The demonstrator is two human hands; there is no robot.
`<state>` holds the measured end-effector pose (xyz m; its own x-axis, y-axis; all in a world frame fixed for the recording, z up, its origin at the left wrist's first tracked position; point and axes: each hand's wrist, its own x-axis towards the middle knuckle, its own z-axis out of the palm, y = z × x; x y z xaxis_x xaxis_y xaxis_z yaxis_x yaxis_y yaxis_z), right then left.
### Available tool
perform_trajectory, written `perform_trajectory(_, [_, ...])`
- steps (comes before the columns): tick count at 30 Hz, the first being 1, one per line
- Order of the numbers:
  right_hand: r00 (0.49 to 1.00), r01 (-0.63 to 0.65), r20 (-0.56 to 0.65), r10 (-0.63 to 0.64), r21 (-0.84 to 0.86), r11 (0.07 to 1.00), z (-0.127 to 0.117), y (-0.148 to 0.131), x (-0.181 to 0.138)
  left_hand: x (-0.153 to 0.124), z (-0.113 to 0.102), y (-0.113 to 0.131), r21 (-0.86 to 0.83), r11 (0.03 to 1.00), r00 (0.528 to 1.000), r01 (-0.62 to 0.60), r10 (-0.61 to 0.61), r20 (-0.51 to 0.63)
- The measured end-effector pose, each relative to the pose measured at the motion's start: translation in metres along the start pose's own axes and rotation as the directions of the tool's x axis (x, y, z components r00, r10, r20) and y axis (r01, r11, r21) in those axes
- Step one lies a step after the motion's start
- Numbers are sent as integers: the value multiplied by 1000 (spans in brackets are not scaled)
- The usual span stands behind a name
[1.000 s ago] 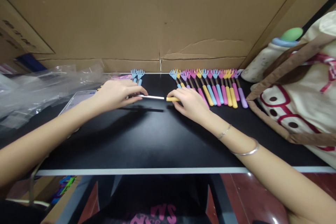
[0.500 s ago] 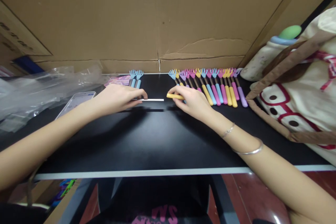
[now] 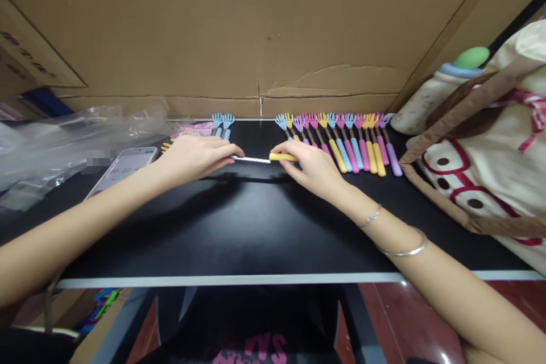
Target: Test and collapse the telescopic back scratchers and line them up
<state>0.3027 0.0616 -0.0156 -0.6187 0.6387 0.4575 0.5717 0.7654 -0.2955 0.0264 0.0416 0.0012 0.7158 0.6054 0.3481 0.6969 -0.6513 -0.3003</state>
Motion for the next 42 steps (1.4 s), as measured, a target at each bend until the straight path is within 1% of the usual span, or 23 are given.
perform_trajectory(3, [1000, -3, -30, 3, 24, 1000, -2, 2, 1, -1, -1, 4, -20, 999, 999, 44, -44, -4])
perform_trajectory(6, [1000, -21, -22, 22, 25, 999, -4, 2, 2, -3, -1, 9, -50, 995, 996, 89, -88, 26])
perform_trajectory(12, [999, 28, -18, -28, 21, 999, -4, 2, 1, -4, 3, 13, -33, 995, 995, 95, -95, 26])
perform_trajectory(19, [997, 76, -29, -77, -52, 996, -3, 1, 0, -2, 1, 13, -10, 991, 987, 135, -134, 83])
perform_trajectory(24, [997, 68, -28, -70, -74, 995, -3, 0, 0, -3, 1, 14, -19, 991, 990, 133, -132, 56])
perform_trajectory(30, [999, 46, 11, -46, -55, 997, -4, -5, 0, -4, 4, 14, -30, 994, 995, 104, -104, 7])
perform_trajectory(37, [999, 40, 22, -39, -36, 999, -5, -6, 0, -5, 4, 13, -44, 993, 994, 113, -112, 10])
perform_trajectory(42, [999, 46, 30, -46, -18, 999, -3, -3, -1, -5, 7, 12, -64, 992, 993, 112, -115, -40])
